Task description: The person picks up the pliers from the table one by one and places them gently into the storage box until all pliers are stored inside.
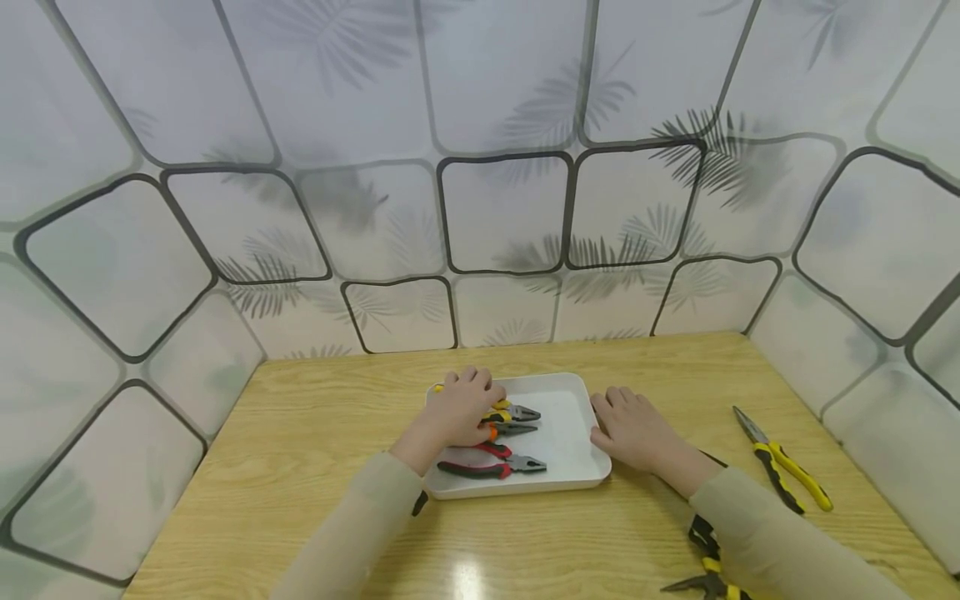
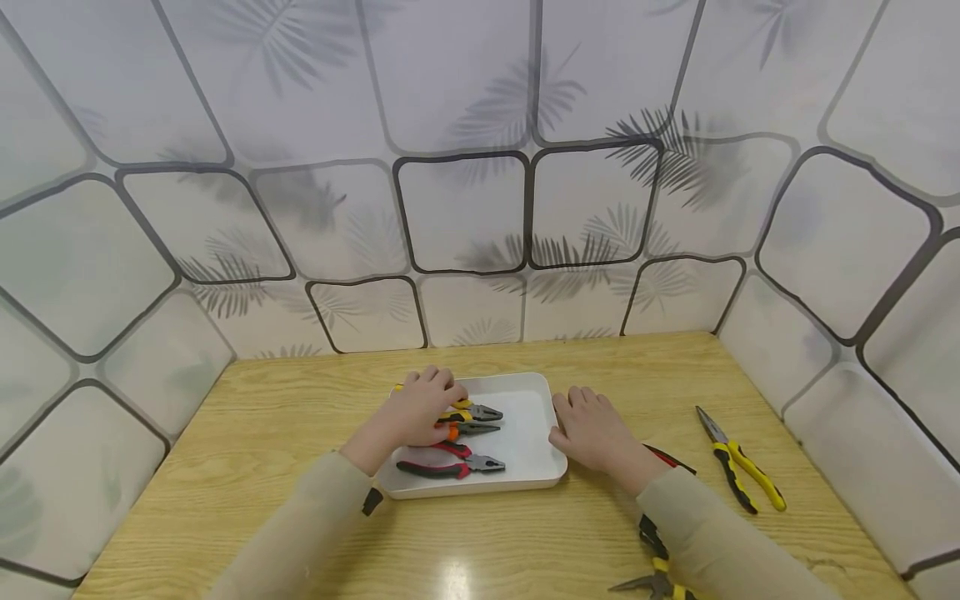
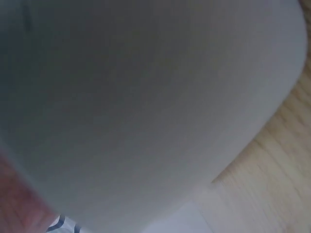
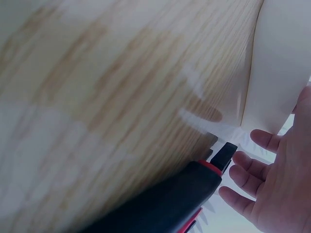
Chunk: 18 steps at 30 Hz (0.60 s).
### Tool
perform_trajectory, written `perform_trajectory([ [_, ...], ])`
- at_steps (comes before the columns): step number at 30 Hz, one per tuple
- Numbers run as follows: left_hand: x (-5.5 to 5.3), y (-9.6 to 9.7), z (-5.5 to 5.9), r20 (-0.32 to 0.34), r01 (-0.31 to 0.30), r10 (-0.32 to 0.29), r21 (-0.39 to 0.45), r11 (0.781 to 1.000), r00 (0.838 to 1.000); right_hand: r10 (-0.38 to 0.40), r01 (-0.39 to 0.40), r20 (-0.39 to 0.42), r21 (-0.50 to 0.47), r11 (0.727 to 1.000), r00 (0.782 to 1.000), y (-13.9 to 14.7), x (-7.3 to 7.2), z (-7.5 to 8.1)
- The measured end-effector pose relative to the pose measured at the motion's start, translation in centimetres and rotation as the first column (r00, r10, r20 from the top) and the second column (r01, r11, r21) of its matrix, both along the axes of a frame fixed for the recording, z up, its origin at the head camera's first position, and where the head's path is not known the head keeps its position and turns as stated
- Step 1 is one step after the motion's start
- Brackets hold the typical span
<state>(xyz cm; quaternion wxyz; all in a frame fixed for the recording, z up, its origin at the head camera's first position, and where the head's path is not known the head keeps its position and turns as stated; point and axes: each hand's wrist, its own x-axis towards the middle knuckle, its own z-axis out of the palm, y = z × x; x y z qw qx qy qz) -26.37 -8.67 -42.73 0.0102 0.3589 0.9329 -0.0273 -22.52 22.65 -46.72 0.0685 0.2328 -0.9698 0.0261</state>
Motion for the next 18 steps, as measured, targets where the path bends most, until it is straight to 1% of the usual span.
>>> perform_trajectory([
  [5, -0.06, 0.23, 0.05, -0.005, 0.020, -0.020, 0.002, 1.000, 1.000, 0.005, -0.005, -0.012, -0.001, 1.000, 1.000, 0.01, 0.02, 0.09],
  [11, 0.18, 0.36, -0.14, -0.001, 0.040, -0.040, 0.002, 0.999, 0.999, 0.008, -0.008, -0.017, 0.004, 1.000, 1.000, 0.01, 0.02, 0.00],
  [14, 0.26, 0.40, -0.14, -0.027, 0.052, -0.052, 0.027, 0.998, 0.998, 0.009, -0.008, -0.020, 0.008, 1.000, 1.000, 0.00, 0.05, -0.07],
  [18, 0.27, 0.47, 0.45, -0.076, 0.073, -0.068, 0.071, 0.995, 0.995, 0.009, -0.009, -0.027, 0.010, 1.000, 1.000, -0.02, 0.12, -0.09],
])
